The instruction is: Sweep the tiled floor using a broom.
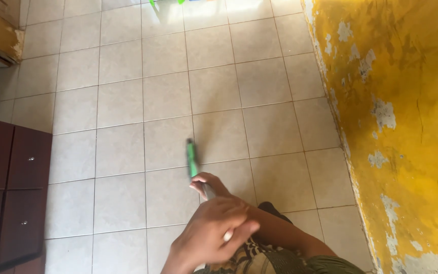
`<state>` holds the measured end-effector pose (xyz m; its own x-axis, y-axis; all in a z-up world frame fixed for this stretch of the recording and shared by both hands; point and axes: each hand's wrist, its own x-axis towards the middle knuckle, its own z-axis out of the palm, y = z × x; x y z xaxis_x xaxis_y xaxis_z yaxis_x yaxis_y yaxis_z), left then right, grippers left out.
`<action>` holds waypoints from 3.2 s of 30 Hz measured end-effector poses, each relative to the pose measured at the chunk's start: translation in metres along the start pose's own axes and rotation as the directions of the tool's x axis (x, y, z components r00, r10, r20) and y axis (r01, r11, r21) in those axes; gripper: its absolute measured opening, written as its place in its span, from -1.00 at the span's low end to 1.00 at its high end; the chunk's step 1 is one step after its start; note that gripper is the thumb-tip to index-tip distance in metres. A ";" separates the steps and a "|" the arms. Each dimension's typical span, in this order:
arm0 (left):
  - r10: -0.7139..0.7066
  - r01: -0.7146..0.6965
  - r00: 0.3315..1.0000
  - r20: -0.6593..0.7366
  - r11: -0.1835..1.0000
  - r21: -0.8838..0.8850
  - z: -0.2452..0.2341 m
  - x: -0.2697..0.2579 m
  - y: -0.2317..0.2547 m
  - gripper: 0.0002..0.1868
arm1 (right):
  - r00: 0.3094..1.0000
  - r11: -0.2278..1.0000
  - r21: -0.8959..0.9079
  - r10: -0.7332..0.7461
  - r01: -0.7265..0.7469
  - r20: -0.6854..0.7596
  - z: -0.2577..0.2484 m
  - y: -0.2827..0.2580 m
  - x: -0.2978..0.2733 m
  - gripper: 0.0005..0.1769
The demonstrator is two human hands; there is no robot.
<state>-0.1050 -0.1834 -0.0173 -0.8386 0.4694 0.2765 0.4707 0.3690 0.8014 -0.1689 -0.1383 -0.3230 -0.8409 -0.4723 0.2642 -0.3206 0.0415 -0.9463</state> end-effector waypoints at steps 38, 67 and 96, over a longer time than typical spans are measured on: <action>0.039 -0.087 0.961 -0.273 0.983 -0.164 0.041 0.251 -0.046 -0.50 | 0.980 0.889 0.427 0.101 -0.167 0.171 -0.224 0.102 0.109 -0.88; -0.138 0.111 0.953 -0.269 0.987 -0.113 0.006 0.226 -0.071 -0.58 | 0.997 0.997 0.037 0.066 -0.068 0.044 -0.165 0.084 0.138 -0.89; -0.274 0.127 0.890 -0.363 0.916 -0.380 -0.020 0.141 -0.079 -0.42 | 0.993 0.959 -0.277 -0.025 0.057 0.117 -0.177 0.087 0.086 -0.84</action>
<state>-0.2654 -0.1623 -0.0314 -0.9754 0.0252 0.2189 0.2203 0.0926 0.9710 -0.3458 -0.0192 -0.3495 -0.7762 -0.5725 0.2641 -0.4758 0.2570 -0.8412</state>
